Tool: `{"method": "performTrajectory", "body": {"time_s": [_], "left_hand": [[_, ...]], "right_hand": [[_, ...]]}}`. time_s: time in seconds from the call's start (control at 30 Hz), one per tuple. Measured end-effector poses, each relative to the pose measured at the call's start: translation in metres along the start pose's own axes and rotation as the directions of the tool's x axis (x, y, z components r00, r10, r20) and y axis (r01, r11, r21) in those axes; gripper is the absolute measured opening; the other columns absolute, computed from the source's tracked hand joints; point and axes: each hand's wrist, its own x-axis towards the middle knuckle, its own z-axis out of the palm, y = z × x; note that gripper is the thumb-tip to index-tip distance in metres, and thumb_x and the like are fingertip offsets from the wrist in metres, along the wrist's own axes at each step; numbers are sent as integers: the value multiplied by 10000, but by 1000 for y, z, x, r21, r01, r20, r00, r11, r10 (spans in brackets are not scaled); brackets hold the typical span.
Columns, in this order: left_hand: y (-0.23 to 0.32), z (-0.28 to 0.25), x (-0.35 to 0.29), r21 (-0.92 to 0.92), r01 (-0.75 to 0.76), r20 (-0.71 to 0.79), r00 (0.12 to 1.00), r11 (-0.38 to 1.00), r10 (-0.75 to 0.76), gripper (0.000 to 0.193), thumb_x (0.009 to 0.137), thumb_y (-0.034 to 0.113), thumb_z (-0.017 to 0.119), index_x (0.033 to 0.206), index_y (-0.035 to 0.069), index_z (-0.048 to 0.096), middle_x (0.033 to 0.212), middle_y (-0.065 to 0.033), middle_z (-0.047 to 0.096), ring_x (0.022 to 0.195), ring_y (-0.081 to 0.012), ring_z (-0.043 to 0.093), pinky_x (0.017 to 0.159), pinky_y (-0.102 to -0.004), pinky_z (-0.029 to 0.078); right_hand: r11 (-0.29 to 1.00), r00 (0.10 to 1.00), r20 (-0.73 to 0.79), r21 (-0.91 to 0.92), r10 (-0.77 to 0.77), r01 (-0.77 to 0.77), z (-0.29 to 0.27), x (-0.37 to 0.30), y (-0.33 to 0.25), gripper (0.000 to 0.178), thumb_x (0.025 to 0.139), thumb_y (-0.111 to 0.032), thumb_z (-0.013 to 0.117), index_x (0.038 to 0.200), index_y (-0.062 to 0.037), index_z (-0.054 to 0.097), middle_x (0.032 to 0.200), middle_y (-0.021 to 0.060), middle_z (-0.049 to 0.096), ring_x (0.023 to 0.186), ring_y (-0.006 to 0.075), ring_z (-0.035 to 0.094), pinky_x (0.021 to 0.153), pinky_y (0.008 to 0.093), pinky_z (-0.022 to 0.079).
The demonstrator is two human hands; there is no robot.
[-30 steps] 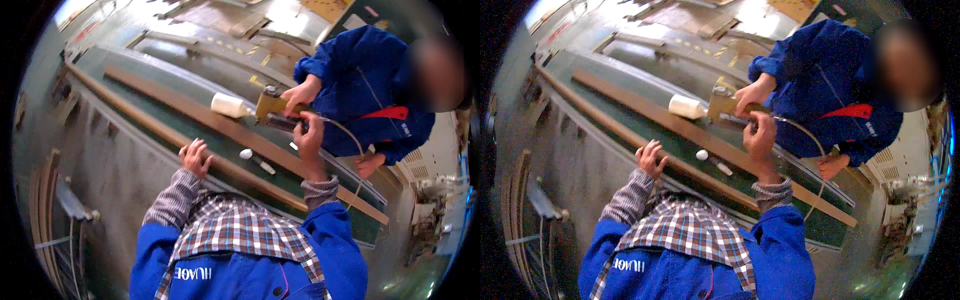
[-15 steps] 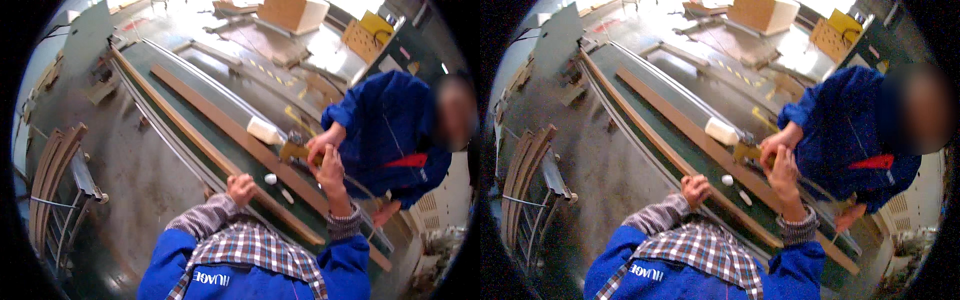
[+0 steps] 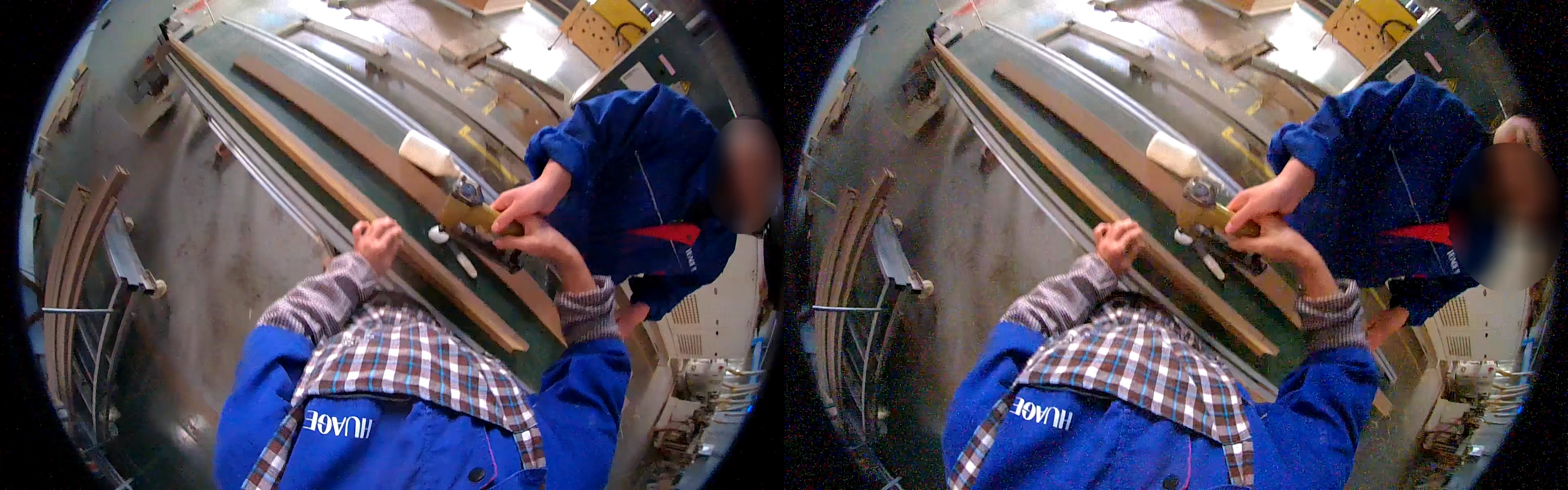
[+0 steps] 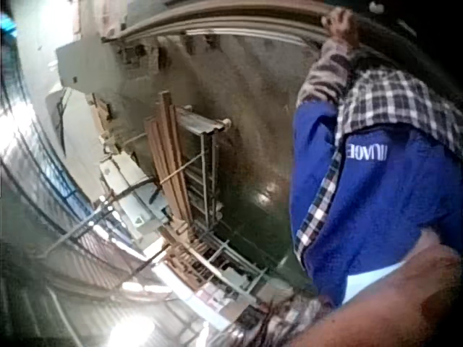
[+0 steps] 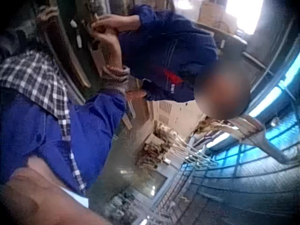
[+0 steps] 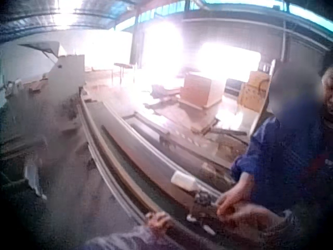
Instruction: The person applies glue to a wooden strip and uses a nail gun to fasten it to a larger wooden frame. They repeatedly apply glue and drive nails along the length of the strip while a coworker assists by holding the frame and wiping surfaces.
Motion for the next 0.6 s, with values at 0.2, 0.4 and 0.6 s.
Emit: {"method": "performTrajectory", "body": {"time_s": [0.2,0.4,0.6], "left_hand": [[-23,-16,7,17,174,40,984,985,-174,278,773,181,656,1037,118,596,1112,-38,579,1055,-199,527,905,-396,301],[-37,-12,5,28,216,-17,976,976,-216,262,780,197,661,1027,135,599,1123,-19,577,1055,-181,530,907,-386,304],[-39,-30,1,32,329,-58,943,944,-327,236,768,180,659,996,143,614,1086,-9,569,1053,-174,522,891,-398,313]], "right_hand": [[867,644,718,115,265,-484,-11,41,-31,250,861,-186,590,1008,-9,491,822,13,521,826,96,520,702,269,450],[920,991,-15,375,132,-117,70,-46,-48,479,739,-132,678,1156,-6,478,987,22,533,923,140,514,812,260,425],[864,931,234,363,280,-350,70,-57,-94,383,721,-162,668,1033,-5,513,840,53,552,784,119,527,693,269,439]]}}
